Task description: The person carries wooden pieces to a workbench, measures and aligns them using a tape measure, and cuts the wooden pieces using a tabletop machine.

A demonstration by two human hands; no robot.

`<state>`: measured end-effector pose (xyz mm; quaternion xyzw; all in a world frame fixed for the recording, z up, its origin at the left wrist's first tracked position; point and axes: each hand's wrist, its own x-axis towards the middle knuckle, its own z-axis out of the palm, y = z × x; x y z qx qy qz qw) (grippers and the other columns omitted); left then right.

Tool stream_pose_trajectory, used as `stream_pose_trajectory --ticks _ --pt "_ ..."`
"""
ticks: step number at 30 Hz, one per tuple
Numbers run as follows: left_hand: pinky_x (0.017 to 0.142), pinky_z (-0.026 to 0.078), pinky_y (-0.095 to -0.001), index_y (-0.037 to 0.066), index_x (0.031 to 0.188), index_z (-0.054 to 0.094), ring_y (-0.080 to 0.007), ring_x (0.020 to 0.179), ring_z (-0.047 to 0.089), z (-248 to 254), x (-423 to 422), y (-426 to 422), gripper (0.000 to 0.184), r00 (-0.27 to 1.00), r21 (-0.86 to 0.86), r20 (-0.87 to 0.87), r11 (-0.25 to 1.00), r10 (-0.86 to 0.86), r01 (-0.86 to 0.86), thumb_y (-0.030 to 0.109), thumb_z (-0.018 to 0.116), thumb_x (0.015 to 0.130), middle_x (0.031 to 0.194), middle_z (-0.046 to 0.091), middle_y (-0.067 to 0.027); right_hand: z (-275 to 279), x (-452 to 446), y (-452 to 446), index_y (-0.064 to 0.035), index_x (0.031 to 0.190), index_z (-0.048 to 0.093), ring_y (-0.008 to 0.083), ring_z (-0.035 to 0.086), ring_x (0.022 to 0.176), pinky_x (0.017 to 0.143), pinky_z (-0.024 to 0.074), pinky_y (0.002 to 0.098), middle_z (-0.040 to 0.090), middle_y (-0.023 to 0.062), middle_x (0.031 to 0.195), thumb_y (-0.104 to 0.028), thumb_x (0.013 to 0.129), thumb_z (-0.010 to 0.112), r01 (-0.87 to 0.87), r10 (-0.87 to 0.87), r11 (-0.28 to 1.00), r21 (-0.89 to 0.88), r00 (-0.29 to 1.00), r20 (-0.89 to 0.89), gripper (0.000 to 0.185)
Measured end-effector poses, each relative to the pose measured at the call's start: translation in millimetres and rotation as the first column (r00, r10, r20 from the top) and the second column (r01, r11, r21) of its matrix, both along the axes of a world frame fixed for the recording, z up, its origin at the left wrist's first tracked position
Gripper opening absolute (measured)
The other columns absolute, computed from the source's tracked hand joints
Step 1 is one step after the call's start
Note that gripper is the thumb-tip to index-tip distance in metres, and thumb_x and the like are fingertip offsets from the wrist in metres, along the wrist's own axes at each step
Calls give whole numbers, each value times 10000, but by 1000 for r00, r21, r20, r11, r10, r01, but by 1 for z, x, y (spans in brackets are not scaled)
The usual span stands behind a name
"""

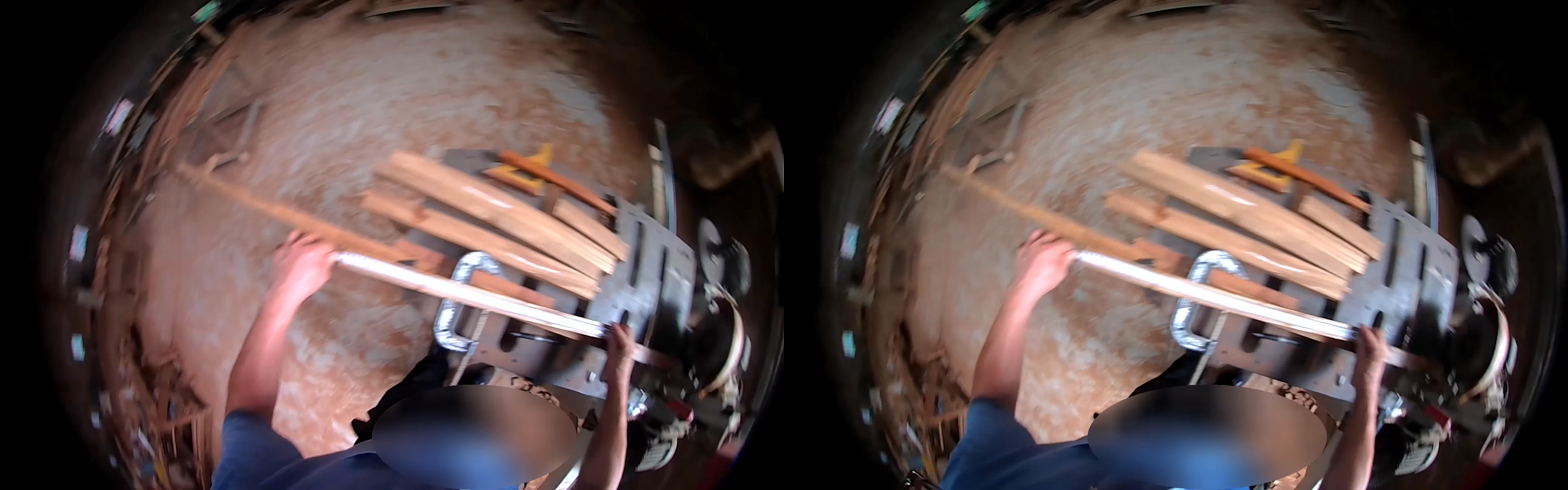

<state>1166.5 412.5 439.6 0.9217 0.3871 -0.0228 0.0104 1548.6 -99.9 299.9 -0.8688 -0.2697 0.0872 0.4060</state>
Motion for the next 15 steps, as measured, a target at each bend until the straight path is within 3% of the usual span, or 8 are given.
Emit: stream_pose_trajectory --ticks 4,7,10,11,13,15 --pt "907 523 -474 109 959 746 -304 1073 625 4 -9 15 181 987 -80 117 989 -114 124 267 729 874 1017 712 -52 17 -12 3 -1 1015 672 303 637 944 815 518 358 627 133 1015 89 860 656 -110 115 993 -32 959 258 180" --pt "943 510 -461 101 1080 744 -316 1087 629 29 14 8 293 991 -233 50 963 -127 135 312 737 877 1046 726 -82 31 -18 1 -6 1014 658 334 654 926 790 536 389 646 157 1045 108 851 631 -73 80 997 -36 960 267 201" --pt "979 502 -451 104 1241 700 -322 1149 625 31 64 -16 437 975 -296 114 931 -189 215 363 732 891 1149 725 -118 66 -36 39 -12 1013 658 343 654 931 783 537 383 649 156 1038 110 838 662 -94 77 994 46 953 295 213" --pt "1022 490 -447 91 1364 627 -326 1213 613 37 91 -29 576 978 -365 54 908 -200 206 423 723 902 1233 708 -152 76 -44 58 -16 1018 663 343 654 933 785 539 383 651 157 1038 102 837 676 -159 130 985 72 945 300 216" --pt "1045 481 -453 77 1377 613 -340 1235 611 31 142 -58 671 964 -439 -26 869 -265 227 509 728 876 1247 698 -179 87 -59 99 -23 1040 675 339 656 948 798 546 388 656 162 1044 83 832 701 -265 229 960 91 930 288 235" --pt "1025 493 -471 58 1358 613 -375 1200 629 13 186 -80 678 918 -535 74 762 -389 365 528 720 880 1243 692 -204 90 -72 135 -22 1109 673 344 657 977 820 555 404 659 171 1075 47 822 728 -335 300 937 96 915 270 301"
